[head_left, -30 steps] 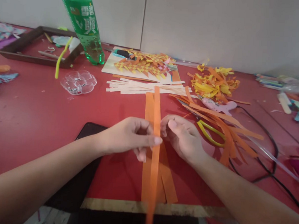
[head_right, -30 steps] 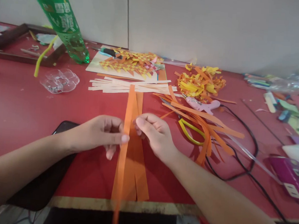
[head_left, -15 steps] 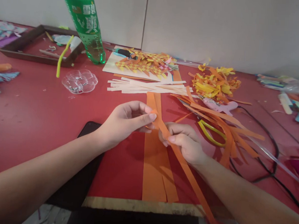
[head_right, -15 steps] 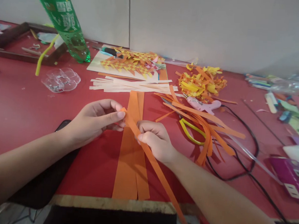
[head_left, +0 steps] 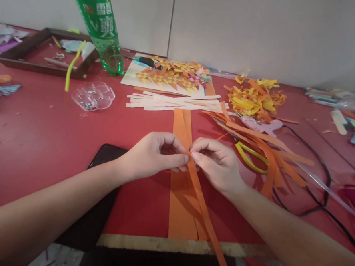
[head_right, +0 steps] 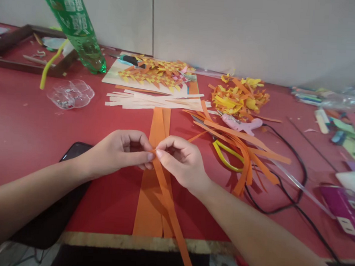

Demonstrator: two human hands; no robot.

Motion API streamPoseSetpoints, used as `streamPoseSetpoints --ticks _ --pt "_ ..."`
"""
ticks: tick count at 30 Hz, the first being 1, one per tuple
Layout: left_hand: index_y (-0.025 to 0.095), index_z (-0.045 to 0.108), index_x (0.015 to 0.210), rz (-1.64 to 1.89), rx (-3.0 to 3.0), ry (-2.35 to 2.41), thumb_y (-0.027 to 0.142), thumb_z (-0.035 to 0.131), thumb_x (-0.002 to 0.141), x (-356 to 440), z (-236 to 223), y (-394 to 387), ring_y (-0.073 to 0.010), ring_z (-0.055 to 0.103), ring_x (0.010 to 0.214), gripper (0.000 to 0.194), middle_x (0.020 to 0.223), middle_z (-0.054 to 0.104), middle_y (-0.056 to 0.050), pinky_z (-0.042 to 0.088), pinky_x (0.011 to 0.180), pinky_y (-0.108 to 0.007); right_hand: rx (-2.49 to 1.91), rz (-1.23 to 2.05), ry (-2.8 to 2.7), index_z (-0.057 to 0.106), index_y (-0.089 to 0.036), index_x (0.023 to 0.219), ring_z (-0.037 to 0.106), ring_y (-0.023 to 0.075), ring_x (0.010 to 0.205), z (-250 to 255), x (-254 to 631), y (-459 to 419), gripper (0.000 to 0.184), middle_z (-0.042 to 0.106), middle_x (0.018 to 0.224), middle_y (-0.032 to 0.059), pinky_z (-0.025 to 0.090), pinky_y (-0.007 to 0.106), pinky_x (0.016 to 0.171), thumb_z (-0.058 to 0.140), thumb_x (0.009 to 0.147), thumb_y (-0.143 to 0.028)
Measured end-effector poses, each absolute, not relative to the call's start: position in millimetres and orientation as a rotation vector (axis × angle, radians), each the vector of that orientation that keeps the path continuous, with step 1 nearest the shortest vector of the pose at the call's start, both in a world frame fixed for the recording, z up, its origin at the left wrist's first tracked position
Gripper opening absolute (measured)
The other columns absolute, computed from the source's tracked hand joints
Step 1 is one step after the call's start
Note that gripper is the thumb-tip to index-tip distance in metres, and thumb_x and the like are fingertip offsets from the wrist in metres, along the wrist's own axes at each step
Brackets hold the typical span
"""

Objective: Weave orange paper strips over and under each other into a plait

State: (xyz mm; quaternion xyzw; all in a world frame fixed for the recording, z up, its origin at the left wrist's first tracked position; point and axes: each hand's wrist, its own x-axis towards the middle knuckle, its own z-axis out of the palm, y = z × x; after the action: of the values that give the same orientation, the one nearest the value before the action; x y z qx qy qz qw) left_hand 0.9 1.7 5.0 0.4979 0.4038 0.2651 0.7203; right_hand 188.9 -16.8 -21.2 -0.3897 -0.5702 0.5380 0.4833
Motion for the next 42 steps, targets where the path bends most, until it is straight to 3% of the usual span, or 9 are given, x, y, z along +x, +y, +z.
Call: streamPoseSetpoints --ticks 9,18,23,32,36,42 --pt "0.014 0.064 0.076 0.574 1.141 0.891 0.015 0.077 0.074 1 5 2 -0.0092 0.069 0.064 0.013 0.067 0.073 0.001 0.057 0.064 -0.018 -0.99 1.313 -1.416 0.064 -0.017 0.071 0.046 0.0067 0.048 -15 187 -16 0.009 0.057 0.062 -0.0026 0.037 0.021 0.044 0.065 0.08 -0.015" --pt "0.015 0.065 0.078 0.548 1.24 0.903 0.02 0.074 0.078 0 2 0 -0.0122 0.07 0.068 0.01 0.071 0.074 -0.002 0.058 0.068 -0.022 -1.005 1.254 -1.504 0.062 -0.017 0.067 0.047 0.0074 0.052 -14 188 -15 0.01 0.056 0.062 -0.0026 0.037 0.021 0.048 0.062 0.077 -0.013" --pt "0.015 0.068 0.077 0.635 1.422 0.891 0.021 0.07 0.082 -2 1 1 -0.01 0.069 0.068 0.008 0.072 0.073 0.0 0.055 0.068 -0.02 -1.015 1.239 -1.523 0.061 -0.018 0.067 0.046 0.0088 0.054 -16 188 -14 0.009 0.055 0.062 -0.0025 0.036 0.022 0.048 0.062 0.076 -0.014" --pt "0.014 0.064 0.075 0.71 1.135 0.831 0.02 0.074 0.082 -1 5 5 -0.0079 0.069 0.065 0.014 0.068 0.073 0.0 0.055 0.065 -0.015 -1.085 1.225 -1.492 0.06 -0.02 0.068 0.046 0.0104 0.055 -14 188 -15 0.011 0.055 0.061 -0.0024 0.036 0.024 0.049 0.062 0.078 -0.017" --pt "0.015 0.063 0.077 0.839 1.046 0.855 0.022 0.074 0.083 -3 3 9 -0.0076 0.069 0.062 0.014 0.065 0.069 0.003 0.056 0.063 -0.015 -1.139 1.247 -1.468 0.059 -0.02 0.066 0.041 0.0087 0.051 -14 189 -15 0.01 0.052 0.059 -0.0036 0.032 0.023 0.047 0.062 0.076 -0.017" --pt "0.018 0.057 0.077 1.077 0.984 0.954 0.025 0.07 0.085 -5 2 12 -0.0052 0.059 0.047 0.017 0.059 0.057 0.007 0.052 0.051 -0.015 -1.166 1.304 -1.427 0.058 -0.019 0.065 0.043 0.0091 0.053 -14 187 -15 0.008 0.052 0.06 -0.0033 0.034 0.023 0.047 0.062 0.071 -0.017"
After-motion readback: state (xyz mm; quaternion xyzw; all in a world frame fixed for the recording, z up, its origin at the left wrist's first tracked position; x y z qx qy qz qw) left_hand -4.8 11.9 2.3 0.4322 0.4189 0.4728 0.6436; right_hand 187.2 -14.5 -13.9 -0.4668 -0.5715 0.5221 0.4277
